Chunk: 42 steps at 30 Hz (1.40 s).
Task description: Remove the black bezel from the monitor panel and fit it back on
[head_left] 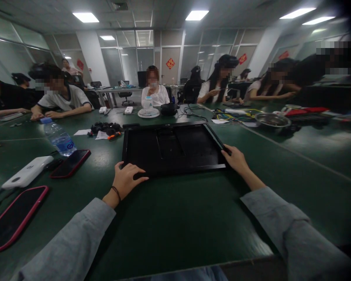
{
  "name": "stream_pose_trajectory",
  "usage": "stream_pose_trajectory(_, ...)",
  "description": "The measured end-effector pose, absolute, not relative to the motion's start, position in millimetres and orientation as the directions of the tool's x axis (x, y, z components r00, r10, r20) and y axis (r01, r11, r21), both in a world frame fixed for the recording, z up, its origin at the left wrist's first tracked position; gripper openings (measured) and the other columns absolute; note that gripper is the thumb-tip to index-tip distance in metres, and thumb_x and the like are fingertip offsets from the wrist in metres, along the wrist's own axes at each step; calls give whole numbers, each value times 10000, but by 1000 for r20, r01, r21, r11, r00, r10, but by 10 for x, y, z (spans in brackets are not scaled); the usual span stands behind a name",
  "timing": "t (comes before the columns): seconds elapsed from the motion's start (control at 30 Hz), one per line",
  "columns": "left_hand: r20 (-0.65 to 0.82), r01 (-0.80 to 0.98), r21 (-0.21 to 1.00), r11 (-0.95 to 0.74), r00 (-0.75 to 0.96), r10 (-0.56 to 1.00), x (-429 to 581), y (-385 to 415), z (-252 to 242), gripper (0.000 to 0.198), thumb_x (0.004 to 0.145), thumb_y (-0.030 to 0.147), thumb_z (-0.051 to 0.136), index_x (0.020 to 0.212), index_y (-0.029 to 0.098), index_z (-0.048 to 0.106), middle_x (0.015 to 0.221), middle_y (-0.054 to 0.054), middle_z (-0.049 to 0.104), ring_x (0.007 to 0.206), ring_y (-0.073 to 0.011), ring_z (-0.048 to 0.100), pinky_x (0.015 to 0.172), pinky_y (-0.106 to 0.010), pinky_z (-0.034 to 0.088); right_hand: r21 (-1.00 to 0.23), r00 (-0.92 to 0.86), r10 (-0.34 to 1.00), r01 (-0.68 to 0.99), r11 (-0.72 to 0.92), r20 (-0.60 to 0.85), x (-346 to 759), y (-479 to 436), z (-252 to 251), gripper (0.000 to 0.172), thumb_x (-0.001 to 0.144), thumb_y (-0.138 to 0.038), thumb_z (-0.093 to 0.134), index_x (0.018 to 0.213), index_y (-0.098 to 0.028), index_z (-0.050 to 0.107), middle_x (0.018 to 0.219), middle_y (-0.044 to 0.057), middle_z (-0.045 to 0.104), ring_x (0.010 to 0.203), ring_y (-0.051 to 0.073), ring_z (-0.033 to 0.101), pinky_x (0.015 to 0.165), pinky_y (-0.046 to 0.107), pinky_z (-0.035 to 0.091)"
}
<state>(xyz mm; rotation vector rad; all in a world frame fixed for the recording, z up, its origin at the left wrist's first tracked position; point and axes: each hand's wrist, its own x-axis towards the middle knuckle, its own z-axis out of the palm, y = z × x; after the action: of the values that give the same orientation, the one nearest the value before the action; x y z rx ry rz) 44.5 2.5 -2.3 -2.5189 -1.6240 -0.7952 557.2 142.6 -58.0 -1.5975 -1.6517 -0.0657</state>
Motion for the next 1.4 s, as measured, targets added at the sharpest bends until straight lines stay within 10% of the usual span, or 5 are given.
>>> stream_pose_trajectory(0.23,601,931,342,-130,-110,792,241,212,-103,508,882,488,629,1315,221,620,1399,-134,576,1290,-321,520,1034,-505,420,-551,162,862,821,153,480,5555,1388,-596,485,847,-353,581,1278,-151,671,1058,131,748,996,314,700,892,462,547)
stream_pose_trajectory(0.5,209,714,698,60,-283,936,-243,560,-328,535,889,377,599,1372,152,560,1212,-140,706,1082,-236,683,938,-371,540,-508,152,856,849,142,494,5398,1266,-562,498,861,-411,570,1294,-174,640,1031,135,736,980,310,693,878,467,536)
stream_pose_trajectory(1.03,175,898,368,242,-323,930,-223,432,-123,508,942,361,466,1405,167,538,1199,-143,719,1131,-293,670,966,-401,503,-444,130,885,891,94,448,5125,1122,-406,488,887,-443,510,1285,-181,612,851,89,675,735,260,630,731,403,498)
stream_pose_trajectory(1.4,131,750,637,179,-334,933,-329,531,-213,551,892,579,493,1197,146,649,1052,-134,745,983,-273,706,868,-368,533,-503,178,844,856,121,506,5166,1171,-460,425,895,-436,507,1212,-204,672,888,98,737,849,279,693,799,416,535)
